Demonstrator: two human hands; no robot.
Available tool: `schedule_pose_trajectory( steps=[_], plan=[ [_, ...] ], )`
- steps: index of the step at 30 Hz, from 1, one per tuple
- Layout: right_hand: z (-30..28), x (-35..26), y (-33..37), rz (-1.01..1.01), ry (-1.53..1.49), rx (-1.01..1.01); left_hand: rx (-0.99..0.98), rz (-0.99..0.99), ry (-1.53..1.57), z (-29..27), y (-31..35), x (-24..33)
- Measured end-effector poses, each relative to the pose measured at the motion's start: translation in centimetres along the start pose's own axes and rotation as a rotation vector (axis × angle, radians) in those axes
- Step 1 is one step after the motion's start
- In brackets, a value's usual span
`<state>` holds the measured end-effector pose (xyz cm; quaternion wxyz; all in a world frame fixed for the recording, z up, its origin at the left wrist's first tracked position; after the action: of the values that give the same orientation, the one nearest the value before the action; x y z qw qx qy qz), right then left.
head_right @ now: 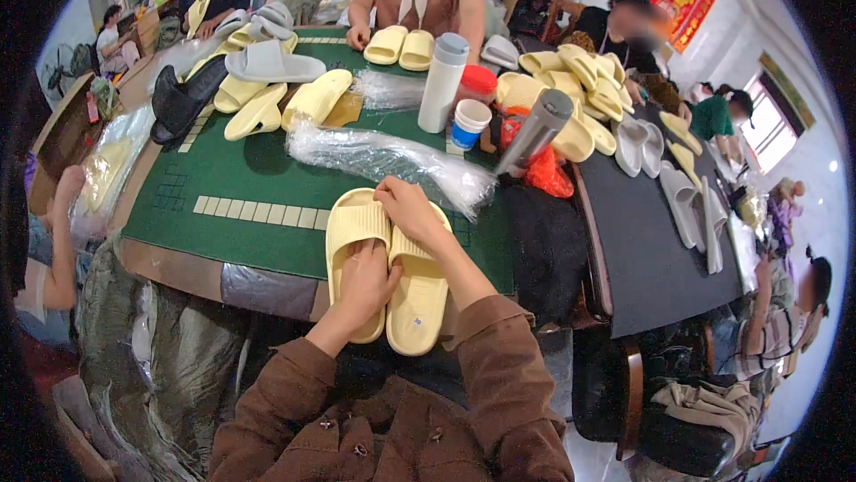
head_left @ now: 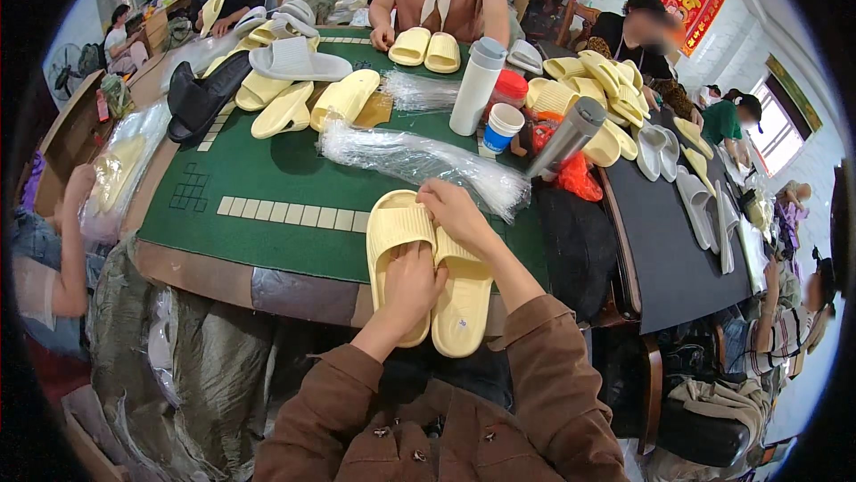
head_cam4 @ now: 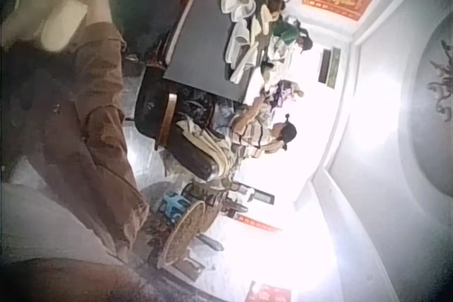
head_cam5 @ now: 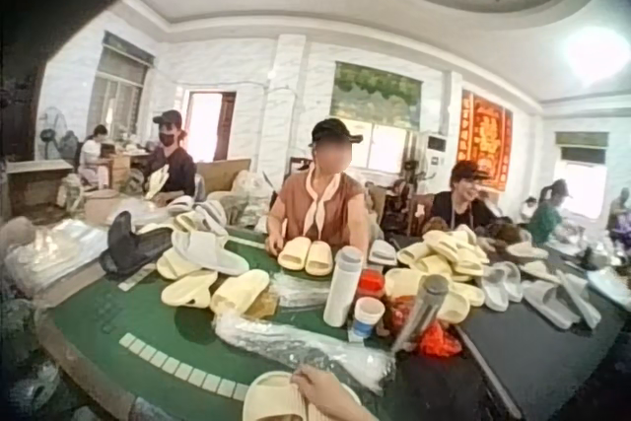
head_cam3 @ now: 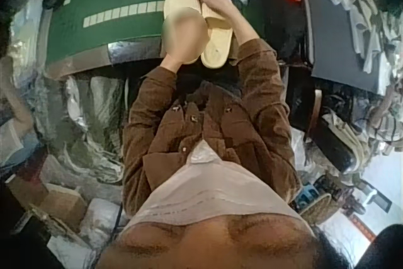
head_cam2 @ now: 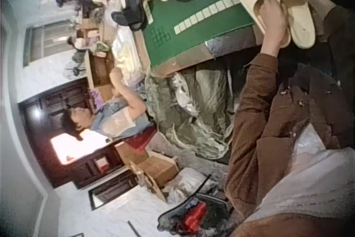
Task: The person assembles plastic slippers by hand at a work table. They pick up pairs of white and yellow slippers, align the soles and straps, and press them together. The person repeatedly handles multiple pairs, placing finished units aside while continuing the assembly process.
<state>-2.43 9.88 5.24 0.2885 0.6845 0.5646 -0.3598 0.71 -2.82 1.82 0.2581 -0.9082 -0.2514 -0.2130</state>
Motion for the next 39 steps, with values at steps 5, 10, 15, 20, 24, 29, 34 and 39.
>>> schedule_pose_trajectory(
  steps=[5,10,15,20,24,29,34,39],
  plan=[
    [-1.4,-0.4,1.2,-0.042,0.109,0.165,-0.274,-0.125,0.130,-0.5,-0.3,-0.3],
    [-2.6,1.8,2.5,-0.030,0.007,0.293,-0.443,0.073,0.147,-7.3,0.9,2.8],
    [-2.2,1.0,2.9,-0.097,-0.056,0.285,-0.193,-0.046,0.364,-10.2,-5.3,0.5],
    [-1.9,0.2,3.4,-0.152,-0.062,0.302,-0.140,0.044,0.340,-3.1,-9.7,-3.2],
    [-1.9,0.9,3.2,-0.153,-0.123,0.298,-0.194,0.024,0.520,-0.5,-9.7,-4.0],
    [-1.8,1.0,3.5,-0.162,-0.162,0.313,-0.107,-0.039,0.617,-1.4,-8.8,-3.4],
    [-2.1,2.3,3.6,-0.089,-0.347,0.306,-0.084,-0.080,0.606,-2.1,-8.6,-3.3],
    [-2.1,2.3,3.5,-0.126,-0.296,0.304,-0.010,-0.082,0.657,-1.6,-8.6,-4.2]
  ],
)
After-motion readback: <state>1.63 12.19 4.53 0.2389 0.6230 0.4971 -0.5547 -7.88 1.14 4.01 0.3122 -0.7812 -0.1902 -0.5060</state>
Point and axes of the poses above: each hand's wrist, its own y-axis away from the middle knuckle, its own z-axis out of the palm, x = y × z, the point moved 7 cm from there along -y, towards the middle knuckle, and after that the axes turned 8 degrees about -x, right-handed, at the moved point
